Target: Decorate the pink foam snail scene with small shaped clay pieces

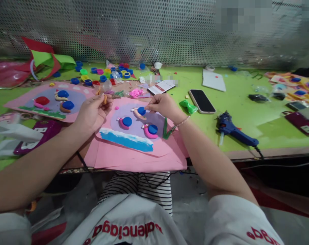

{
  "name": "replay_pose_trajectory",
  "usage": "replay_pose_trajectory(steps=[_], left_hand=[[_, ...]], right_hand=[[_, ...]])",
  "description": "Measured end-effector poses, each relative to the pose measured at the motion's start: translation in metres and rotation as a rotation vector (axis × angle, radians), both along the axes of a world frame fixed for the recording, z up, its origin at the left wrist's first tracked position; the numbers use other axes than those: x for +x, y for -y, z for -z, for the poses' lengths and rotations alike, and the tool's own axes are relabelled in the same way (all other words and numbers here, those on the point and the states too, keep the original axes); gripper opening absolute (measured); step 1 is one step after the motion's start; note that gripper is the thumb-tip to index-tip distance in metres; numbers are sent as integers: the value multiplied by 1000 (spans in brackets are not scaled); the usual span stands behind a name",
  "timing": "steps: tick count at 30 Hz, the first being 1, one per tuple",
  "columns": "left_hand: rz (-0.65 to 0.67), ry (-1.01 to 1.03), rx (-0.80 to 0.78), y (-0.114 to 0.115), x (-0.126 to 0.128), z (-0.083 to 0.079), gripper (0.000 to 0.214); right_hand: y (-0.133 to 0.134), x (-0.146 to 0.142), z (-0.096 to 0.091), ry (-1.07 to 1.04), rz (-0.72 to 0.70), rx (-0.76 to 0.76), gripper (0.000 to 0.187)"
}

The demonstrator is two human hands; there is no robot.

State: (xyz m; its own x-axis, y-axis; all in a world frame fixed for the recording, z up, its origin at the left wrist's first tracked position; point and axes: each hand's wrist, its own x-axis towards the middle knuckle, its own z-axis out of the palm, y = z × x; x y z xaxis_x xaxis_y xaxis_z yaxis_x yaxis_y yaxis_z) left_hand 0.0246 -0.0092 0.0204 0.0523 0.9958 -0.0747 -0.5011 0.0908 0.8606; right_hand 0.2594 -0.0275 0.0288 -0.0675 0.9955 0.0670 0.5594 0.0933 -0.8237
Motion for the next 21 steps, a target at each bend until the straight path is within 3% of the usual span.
replay_pose_trajectory(steps=[4,7,11,15,18,20,21], left_hand=[[-14,17,1,0,0,-2,22],[-8,34,7,-2,-1,-1,18],[18,-19,51,-2,-2,2,9],[19,-70,42,-1,-1,3,11],[22,-71,23,-1,-1,3,19],[30,-75,28,0,-1,4,23],[33,-78,29,1,0,4,23]], right_hand=[[-2,1,3,-250,43,-84,3],[-2,1,3,-328,52,-82,8],[12,0,-7,-293,-42,-130,20],[51,8,-34,32,-201,-167,27],[95,23,-55,384,-301,-339,25],[124,37,-61,552,-357,-427,29],[137,45,-62,645,-372,-398,28]])
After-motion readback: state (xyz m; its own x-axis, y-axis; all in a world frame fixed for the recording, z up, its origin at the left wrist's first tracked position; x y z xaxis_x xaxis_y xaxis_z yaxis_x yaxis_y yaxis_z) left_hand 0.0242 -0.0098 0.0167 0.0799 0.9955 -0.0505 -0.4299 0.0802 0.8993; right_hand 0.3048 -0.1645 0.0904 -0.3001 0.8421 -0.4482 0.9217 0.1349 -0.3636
